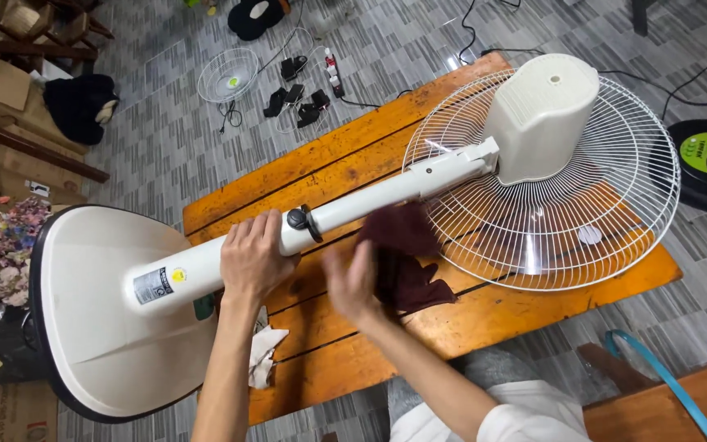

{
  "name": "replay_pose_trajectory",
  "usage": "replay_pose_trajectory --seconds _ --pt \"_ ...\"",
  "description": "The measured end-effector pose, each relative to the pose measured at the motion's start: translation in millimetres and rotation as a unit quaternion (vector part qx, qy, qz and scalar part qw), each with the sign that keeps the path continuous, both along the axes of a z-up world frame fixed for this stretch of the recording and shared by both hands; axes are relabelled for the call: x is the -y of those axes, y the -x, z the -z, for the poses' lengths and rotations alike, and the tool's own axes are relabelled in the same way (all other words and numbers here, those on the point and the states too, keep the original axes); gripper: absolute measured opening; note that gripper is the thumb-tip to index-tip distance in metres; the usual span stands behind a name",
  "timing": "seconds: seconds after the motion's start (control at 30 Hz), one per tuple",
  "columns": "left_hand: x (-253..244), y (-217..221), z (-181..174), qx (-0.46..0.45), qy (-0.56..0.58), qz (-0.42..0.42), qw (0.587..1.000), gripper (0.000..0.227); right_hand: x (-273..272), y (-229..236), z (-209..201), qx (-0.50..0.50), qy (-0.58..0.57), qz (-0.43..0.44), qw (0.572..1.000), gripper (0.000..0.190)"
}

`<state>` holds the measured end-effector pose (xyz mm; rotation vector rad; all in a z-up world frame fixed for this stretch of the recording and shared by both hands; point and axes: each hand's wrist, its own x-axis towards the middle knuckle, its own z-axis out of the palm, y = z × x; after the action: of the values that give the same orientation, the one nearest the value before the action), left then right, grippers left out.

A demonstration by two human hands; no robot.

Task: Cleaning the motor housing and assembling the guard of a pedestal fan

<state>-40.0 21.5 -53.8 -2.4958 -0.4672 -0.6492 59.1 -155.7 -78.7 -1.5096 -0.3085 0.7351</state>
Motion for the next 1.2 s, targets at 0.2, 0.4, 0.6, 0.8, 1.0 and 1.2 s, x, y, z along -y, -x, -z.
replay_pose_trajectory --seconds 0.2,0.4,0.6,0.8,1.0,1.2 --pt "-2 -4 1 0.014 0.000 0.004 1.000 0.070 -5 -22 20 0.134 -0.091 0.174 0.971 0.052" --pt "0 -5 2 0.011 0.002 0.014 1.000 0.072 -2 -27 80 0.223 -0.079 0.136 0.962 0.055" --pt "2 -1 5 0.019 -0.010 0.012 1.000 0.069 2 -3 62 0.240 -0.086 0.120 0.959 0.057" --pt "-3 -4 6 0.022 -0.006 0.020 1.000 0.066 2 -20 57 0.221 -0.096 0.116 0.963 0.047" --pt "-7 -3 3 0.017 -0.008 0.026 0.999 0.072 -18 0 76 0.202 -0.107 0.113 0.967 0.059" --pt "4 -2 -5 0.016 0.000 0.016 1.000 0.073 -20 -19 135 0.072 -0.141 0.161 0.974 0.049"
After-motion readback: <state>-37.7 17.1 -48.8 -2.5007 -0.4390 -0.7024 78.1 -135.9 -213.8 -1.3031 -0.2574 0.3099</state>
